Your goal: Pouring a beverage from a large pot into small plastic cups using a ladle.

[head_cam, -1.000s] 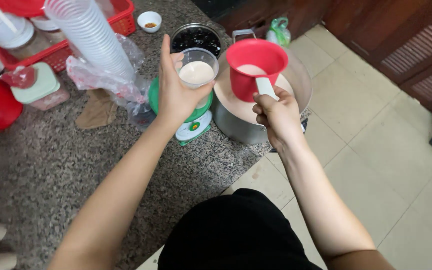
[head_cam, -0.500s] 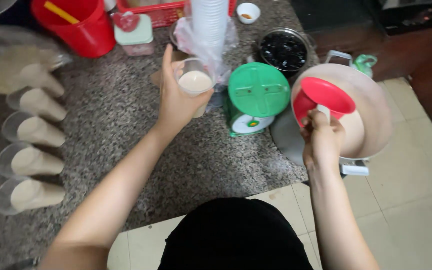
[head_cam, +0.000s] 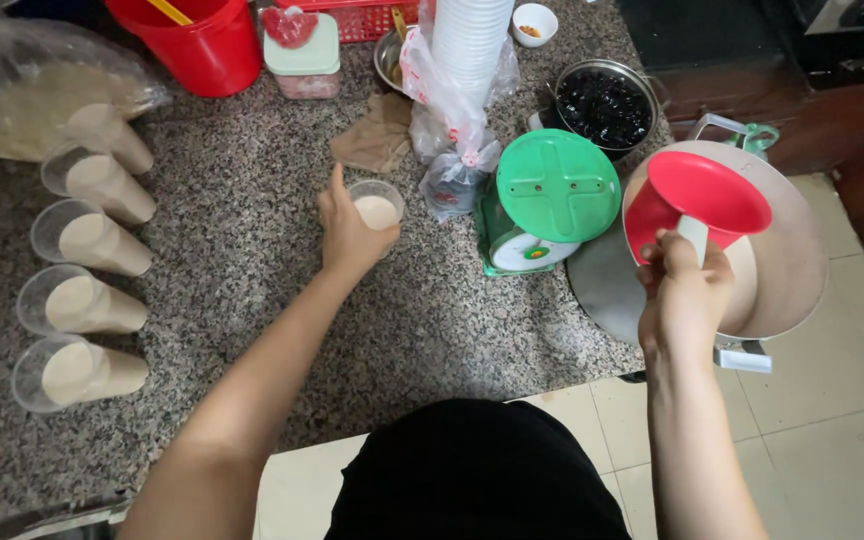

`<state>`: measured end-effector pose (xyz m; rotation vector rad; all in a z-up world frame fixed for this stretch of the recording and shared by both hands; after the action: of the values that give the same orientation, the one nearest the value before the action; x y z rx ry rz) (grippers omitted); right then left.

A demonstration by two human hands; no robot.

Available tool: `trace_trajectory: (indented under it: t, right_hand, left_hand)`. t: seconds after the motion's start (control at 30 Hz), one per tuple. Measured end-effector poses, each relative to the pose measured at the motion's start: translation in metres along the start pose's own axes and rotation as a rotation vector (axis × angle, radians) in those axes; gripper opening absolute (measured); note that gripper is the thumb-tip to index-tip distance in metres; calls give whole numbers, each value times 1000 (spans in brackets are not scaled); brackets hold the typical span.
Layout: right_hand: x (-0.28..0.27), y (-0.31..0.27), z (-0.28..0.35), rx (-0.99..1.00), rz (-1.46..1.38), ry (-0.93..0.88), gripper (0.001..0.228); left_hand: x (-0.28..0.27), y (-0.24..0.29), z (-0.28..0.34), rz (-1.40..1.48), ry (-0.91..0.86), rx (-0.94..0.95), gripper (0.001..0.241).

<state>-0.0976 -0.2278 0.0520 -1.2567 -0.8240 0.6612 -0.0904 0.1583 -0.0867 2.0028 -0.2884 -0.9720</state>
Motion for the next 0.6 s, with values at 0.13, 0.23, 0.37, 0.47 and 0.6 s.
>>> trace_trajectory:
  t: [0.13,0.23,0.37,0.47,0.6]
  right_hand:
    - [-1,2,2,-2,-18,7,10]
    - [-1,1,-1,-2,-4,28,11]
    - [0,-3,-1,6,-19,48,17]
    - [2,-9,2,-15,-33,30,20]
    - [6,-27,15,3,1,58,27]
  left_hand:
    - [-1,14,1,-34,-13,12,135]
    - [-7,55,-15,-230,-98,-150,141]
    - [2,118,-61,-40,164,244,124]
    - [28,161,-109,49,175,371,114]
    - [82,197,-170,145,174,180,125]
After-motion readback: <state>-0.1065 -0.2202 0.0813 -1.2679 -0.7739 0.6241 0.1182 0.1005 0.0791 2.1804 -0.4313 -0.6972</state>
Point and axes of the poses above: each hand's wrist, its own z-axis away from the middle knuckle, its own x-axis out of the palm, y = z × x, the point moved 1 cm from there along -z, towards the middle knuckle, and after that the axes turned 15 degrees about y, right-handed, at the moved point
